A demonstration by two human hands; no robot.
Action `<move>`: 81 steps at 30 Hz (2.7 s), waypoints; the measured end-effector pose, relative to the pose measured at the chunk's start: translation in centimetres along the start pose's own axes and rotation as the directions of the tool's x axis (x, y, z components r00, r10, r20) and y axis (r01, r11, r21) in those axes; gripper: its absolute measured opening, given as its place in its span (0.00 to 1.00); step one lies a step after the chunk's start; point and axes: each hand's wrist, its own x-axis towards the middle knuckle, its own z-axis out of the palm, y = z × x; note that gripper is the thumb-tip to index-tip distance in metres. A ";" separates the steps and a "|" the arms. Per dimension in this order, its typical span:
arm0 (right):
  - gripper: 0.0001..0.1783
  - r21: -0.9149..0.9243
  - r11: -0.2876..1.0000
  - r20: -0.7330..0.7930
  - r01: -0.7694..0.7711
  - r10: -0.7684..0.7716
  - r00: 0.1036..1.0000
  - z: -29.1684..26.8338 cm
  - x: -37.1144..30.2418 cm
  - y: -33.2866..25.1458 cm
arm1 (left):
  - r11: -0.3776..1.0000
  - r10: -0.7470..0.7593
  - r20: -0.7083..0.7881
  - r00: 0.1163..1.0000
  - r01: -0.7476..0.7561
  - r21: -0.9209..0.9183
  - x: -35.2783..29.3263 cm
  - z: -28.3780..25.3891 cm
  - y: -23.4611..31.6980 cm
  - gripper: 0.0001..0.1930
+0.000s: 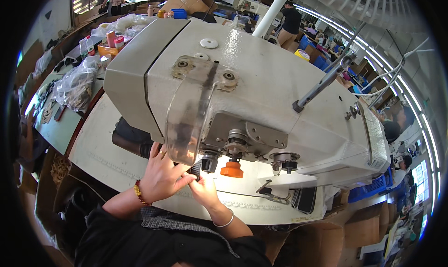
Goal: The person sews shoe upper components using an industrial sewing machine, guiding the panels under the needle by hand to stitch along the edges, and then retrieves another shoe upper from a box to sew.
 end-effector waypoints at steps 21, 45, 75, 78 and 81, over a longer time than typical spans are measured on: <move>0.14 -0.351 0.796 0.281 0.493 -0.413 0.866 4.8 0.0 0.3 | 0.932 -0.346 -0.650 0.677 0.327 -0.155 -12.2 -9.4 -8.0 0.09; 0.18 -0.548 0.802 -0.035 -0.239 0.264 0.964 -6.6 -16.2 -8.5 | 0.141 -0.907 0.386 -0.166 0.745 0.652 -49.3 4.5 -24.2 0.33; 0.15 -0.552 0.727 0.214 -0.408 0.596 0.774 0.0 -6.3 0.7 | -0.495 -0.658 -0.532 -0.533 0.838 -0.228 -54.0 -6.2 -23.8 0.15; 0.15 -0.545 0.736 0.236 -0.401 0.594 0.769 0.0 -6.0 0.4 | -0.391 -0.774 -0.515 -0.370 0.917 -0.071 -50.4 -11.4 -21.8 0.19; 0.14 -0.521 0.797 0.360 -0.306 0.529 0.768 0.7 -5.7 1.0 | -0.227 -0.694 -0.720 -0.002 0.950 0.216 -36.9 -17.7 -14.3 0.11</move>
